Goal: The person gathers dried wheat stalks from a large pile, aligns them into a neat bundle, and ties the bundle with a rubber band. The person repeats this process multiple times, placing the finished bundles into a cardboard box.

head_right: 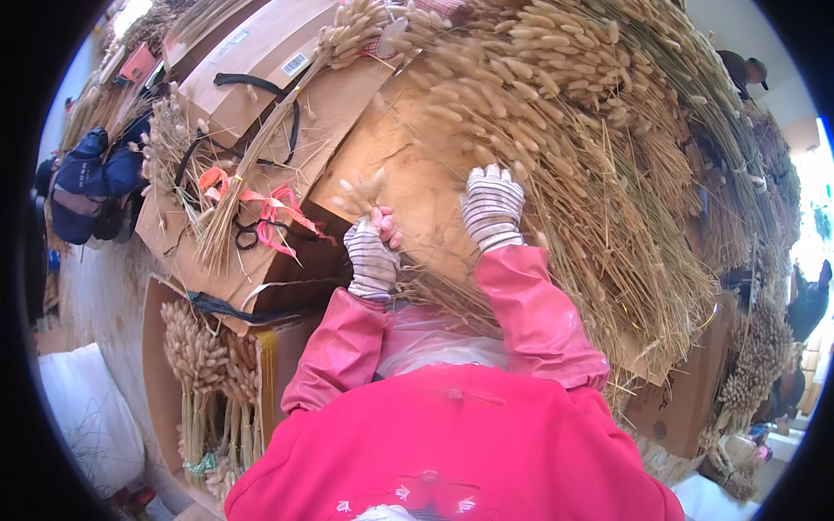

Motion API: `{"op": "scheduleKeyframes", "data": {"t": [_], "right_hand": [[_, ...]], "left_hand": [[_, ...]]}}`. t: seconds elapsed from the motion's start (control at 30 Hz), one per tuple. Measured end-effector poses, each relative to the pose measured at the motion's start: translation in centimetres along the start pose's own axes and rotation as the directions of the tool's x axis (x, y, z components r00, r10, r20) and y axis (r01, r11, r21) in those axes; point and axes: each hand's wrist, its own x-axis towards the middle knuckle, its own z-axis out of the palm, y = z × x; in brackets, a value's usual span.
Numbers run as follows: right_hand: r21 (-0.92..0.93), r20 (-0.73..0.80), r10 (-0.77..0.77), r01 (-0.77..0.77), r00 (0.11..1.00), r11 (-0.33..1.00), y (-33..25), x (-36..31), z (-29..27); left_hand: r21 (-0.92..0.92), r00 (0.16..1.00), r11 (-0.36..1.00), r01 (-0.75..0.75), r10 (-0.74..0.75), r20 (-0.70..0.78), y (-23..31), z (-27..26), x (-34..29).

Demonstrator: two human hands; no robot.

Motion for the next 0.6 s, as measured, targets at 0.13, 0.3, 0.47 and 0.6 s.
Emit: {"op": "scheduleKeyframes", "data": {"t": [0.13,0.3,0.47,0.6], "right_hand": [[-0.004,-0.033,-0.075,0.074,0.997,0.997,-0.2,0.3,-0.4],[0.059,-0.166,-0.177,0.189,0.97,0.98,0.5,-0.5,-1.1],[0.124,-0.222,-0.212,0.243,0.952,0.962,1.5,-1.9,-1.5],[0.161,-0.162,-0.136,0.162,0.977,0.974,1.9,-2.4,-1.2]], "left_hand": [[0.001,1.0,1.0,-0.003,0.003,-0.01,0.0,0.0,0.1],[0.005,0.998,1.0,-0.017,0.018,-0.063,0.0,0.4,-0.1],[0.02,0.998,1.0,-0.006,0.008,-0.066,0.2,0.7,-0.3],[0.028,0.999,1.0,0.002,-0.001,-0.048,0.2,0.6,-0.3]]}}
